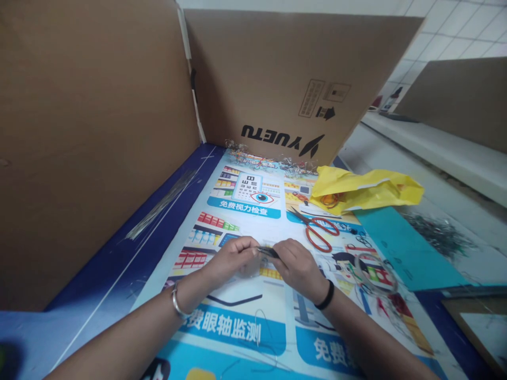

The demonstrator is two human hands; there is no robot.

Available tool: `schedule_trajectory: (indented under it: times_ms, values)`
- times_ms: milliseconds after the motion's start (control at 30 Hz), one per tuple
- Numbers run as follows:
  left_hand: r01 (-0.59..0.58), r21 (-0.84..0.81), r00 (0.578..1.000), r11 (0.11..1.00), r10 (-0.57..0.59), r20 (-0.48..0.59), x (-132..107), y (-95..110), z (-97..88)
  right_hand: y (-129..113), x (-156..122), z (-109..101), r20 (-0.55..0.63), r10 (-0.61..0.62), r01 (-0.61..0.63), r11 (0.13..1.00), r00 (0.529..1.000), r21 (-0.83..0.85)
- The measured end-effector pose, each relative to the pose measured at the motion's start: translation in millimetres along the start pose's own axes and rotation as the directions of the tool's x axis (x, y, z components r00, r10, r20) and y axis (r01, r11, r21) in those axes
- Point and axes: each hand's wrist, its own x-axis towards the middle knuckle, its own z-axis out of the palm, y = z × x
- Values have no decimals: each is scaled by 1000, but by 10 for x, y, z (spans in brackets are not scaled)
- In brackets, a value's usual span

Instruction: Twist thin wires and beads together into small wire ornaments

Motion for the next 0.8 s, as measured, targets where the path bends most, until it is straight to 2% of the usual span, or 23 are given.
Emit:
schedule_trajectory:
  times_ms: [400, 633, 700, 800]
  values:
    - [-13, -54, 1000, 998, 13, -3, 1, 4, 23, -9, 2, 3, -69, 6, 0, 996, 998, 89]
    - [-43, -144, 996, 989, 54, 72, -6, -15, 57, 42, -29, 53, -131, 63, -50, 994, 989, 100]
    - [-53, -88, 998, 995, 56, 36, -9, -13, 64, 44, -35, 67, -132, 86, -71, 991, 987, 115]
    - [-93, 99, 989, 991, 103, -102, -13, 7, 81, 12, -33, 82, -117, 116, -100, 986, 986, 137]
